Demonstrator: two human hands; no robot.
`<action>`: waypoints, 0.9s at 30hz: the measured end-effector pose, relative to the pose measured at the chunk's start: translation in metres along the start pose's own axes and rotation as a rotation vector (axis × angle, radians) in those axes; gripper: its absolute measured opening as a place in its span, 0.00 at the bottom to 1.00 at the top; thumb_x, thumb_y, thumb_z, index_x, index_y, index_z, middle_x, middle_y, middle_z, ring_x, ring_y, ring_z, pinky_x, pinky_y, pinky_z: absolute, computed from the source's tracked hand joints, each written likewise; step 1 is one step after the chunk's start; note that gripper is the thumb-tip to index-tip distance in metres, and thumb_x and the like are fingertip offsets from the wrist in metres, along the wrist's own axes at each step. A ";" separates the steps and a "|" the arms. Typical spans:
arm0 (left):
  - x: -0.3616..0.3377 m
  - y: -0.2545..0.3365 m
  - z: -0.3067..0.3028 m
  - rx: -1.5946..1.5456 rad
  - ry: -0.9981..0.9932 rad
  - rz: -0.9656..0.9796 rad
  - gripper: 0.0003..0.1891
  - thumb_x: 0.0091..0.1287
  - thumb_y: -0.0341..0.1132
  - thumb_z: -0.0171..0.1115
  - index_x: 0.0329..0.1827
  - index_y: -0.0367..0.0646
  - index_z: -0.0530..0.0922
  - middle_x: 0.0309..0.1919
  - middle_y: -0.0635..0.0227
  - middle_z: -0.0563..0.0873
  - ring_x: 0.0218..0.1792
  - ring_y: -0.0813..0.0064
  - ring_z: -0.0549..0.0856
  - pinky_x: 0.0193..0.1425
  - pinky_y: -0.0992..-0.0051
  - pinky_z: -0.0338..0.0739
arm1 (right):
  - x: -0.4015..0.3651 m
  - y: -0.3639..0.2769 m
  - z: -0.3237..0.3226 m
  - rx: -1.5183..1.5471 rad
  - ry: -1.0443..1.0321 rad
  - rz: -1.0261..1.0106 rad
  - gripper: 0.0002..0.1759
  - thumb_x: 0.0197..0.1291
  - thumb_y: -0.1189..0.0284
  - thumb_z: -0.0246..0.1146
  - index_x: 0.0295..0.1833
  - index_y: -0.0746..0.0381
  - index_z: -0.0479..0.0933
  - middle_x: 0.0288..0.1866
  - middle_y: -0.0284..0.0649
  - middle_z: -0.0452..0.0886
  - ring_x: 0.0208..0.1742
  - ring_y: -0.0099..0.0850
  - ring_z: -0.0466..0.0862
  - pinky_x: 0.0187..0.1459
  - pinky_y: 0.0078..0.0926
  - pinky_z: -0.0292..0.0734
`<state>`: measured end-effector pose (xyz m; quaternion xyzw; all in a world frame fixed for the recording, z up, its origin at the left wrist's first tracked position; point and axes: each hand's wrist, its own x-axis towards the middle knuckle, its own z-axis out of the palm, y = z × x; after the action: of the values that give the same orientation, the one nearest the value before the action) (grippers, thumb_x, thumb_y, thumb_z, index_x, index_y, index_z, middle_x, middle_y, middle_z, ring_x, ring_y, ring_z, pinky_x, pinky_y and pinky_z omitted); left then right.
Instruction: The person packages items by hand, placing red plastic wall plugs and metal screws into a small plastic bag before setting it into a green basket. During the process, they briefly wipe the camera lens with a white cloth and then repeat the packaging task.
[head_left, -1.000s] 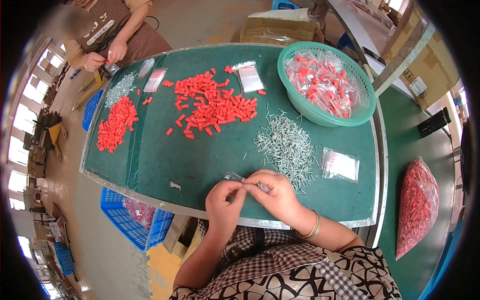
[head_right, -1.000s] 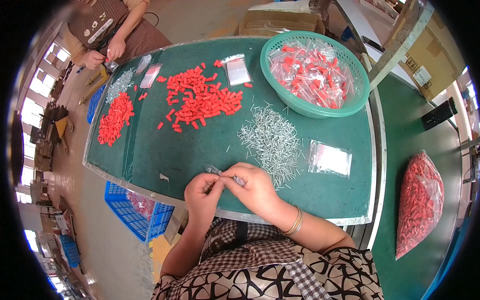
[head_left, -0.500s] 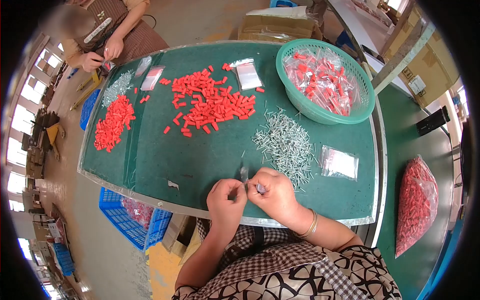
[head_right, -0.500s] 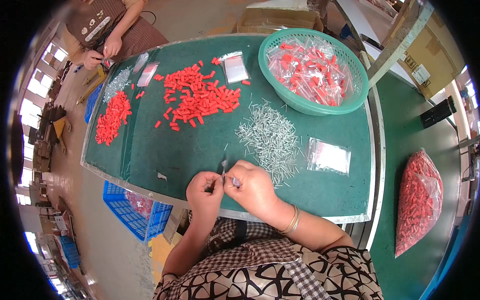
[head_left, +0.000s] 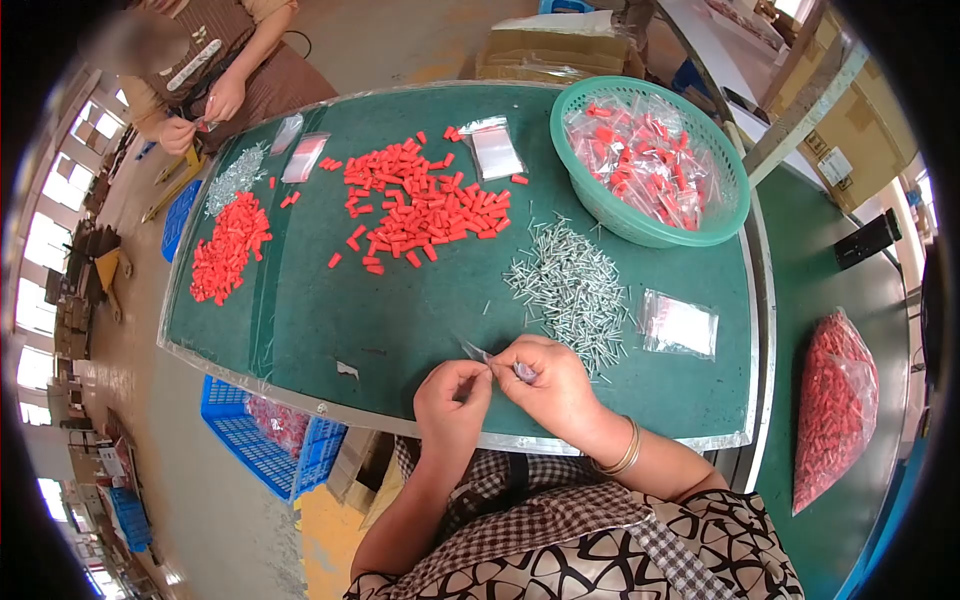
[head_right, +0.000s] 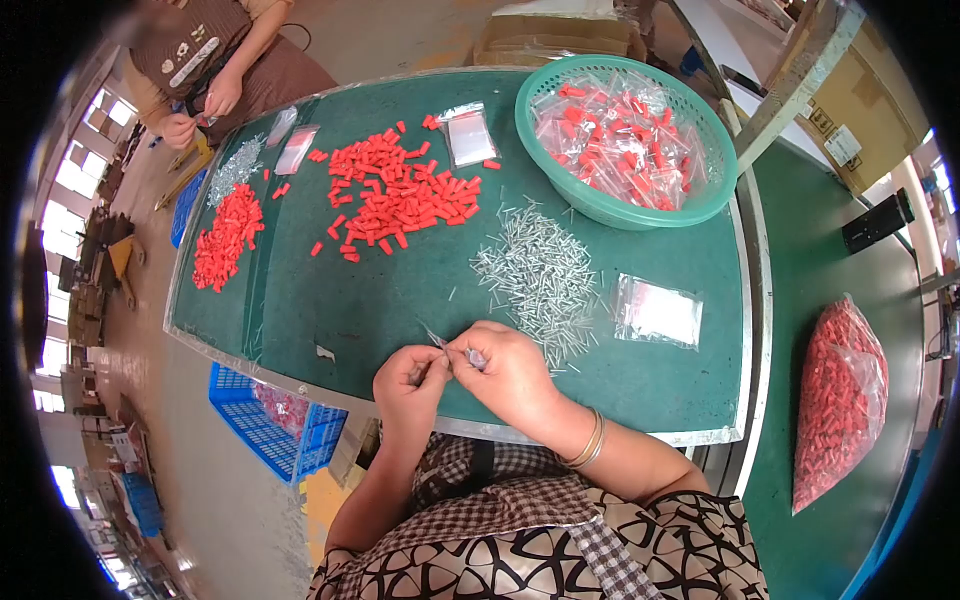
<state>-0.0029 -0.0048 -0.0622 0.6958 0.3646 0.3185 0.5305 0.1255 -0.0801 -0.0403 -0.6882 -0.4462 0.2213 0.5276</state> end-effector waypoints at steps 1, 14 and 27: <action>0.000 0.001 0.000 -0.002 -0.003 -0.009 0.03 0.61 0.19 0.63 0.34 0.34 0.79 0.26 0.74 0.83 0.27 0.90 0.78 0.32 0.86 0.72 | 0.000 -0.001 0.000 0.009 0.002 -0.001 0.03 0.51 0.77 0.68 0.32 0.63 0.81 0.27 0.40 0.79 0.27 0.34 0.79 0.29 0.29 0.73; 0.002 0.005 0.001 0.105 0.038 -0.018 0.04 0.61 0.18 0.62 0.33 0.36 0.76 0.27 0.74 0.80 0.28 0.90 0.78 0.31 0.85 0.73 | 0.004 0.003 -0.003 -0.116 0.078 -0.016 0.06 0.45 0.76 0.67 0.25 0.64 0.75 0.24 0.45 0.77 0.26 0.45 0.79 0.28 0.37 0.74; 0.016 0.004 0.001 0.456 0.057 0.301 0.08 0.58 0.19 0.62 0.40 0.37 0.80 0.26 0.66 0.81 0.23 0.82 0.78 0.28 0.79 0.74 | 0.000 0.001 -0.001 -0.374 0.014 -0.150 0.06 0.46 0.76 0.64 0.26 0.63 0.73 0.25 0.46 0.76 0.27 0.47 0.79 0.27 0.44 0.75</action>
<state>0.0076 0.0075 -0.0575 0.8345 0.3341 0.3227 0.2963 0.1266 -0.0808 -0.0413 -0.7405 -0.5259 0.0899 0.4087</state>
